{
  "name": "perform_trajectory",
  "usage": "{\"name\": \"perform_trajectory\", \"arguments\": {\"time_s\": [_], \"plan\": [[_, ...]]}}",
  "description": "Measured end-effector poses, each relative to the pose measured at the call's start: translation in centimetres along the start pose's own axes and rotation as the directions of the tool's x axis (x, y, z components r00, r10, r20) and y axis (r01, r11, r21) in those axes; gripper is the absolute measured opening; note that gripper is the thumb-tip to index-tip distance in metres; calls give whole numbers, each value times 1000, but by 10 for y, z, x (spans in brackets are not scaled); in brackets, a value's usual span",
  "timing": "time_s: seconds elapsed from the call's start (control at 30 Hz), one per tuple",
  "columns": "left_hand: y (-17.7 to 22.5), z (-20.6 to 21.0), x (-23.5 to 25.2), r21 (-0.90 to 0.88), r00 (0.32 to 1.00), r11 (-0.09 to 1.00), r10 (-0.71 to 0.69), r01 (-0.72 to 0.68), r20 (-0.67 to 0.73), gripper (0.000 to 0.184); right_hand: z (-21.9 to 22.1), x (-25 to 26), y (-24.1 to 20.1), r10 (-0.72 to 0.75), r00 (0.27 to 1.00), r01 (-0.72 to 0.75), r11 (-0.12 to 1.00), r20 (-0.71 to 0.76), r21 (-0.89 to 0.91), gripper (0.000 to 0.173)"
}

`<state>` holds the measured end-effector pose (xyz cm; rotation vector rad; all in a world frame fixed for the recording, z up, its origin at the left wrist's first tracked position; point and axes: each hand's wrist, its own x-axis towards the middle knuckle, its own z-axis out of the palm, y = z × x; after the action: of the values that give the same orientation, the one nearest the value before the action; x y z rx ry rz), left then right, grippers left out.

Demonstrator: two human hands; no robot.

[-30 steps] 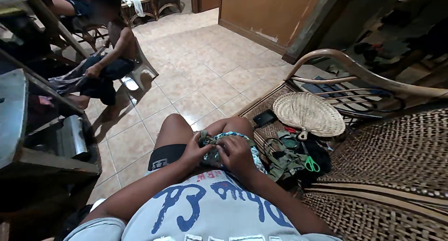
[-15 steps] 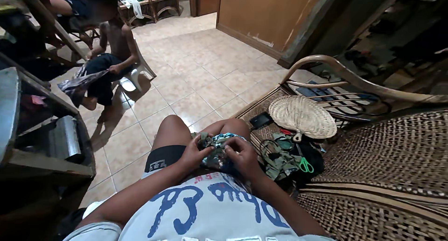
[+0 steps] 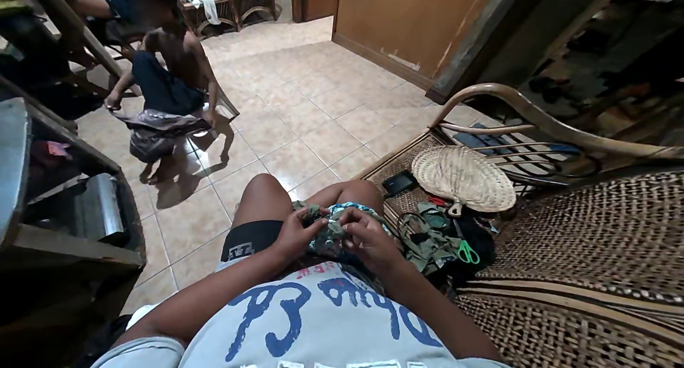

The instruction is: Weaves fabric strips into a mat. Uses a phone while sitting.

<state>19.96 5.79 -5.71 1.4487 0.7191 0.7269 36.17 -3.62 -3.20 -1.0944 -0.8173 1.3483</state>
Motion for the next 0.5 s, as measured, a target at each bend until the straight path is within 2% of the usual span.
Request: {"name": "perform_trajectory", "arguments": {"time_s": [0.07,0.1,0.17,0.2,0.3,0.4,0.5], "plan": [[0,1,0,-13,1000,1000,5,-5,-2,21,-3,-2,5,-58,998,58,998,-2,-29,12],[0,1,0,-23,1000,1000,5,-5,4,21,-5,-2,8,-108,994,108,990,5,-91,23],[1,0,0,-33,1000,999,4,-4,23,23,-7,-2,16,-197,980,184,933,-11,-308,40],[2,-1,0,-28,999,1000,9,-9,31,25,-7,-3,18,-229,973,200,880,-16,-431,41],[0,-2,-1,-3,999,999,47,-47,23,23,-13,-6,22,-275,961,215,709,17,-672,25],[-1,-2,-1,6,998,998,64,-64,1,20,-18,-8,21,-342,928,326,545,150,-773,18],[-3,-3,1,1,999,999,52,-52,-16,20,-18,-3,28,-561,776,549,376,288,-747,19]]}}
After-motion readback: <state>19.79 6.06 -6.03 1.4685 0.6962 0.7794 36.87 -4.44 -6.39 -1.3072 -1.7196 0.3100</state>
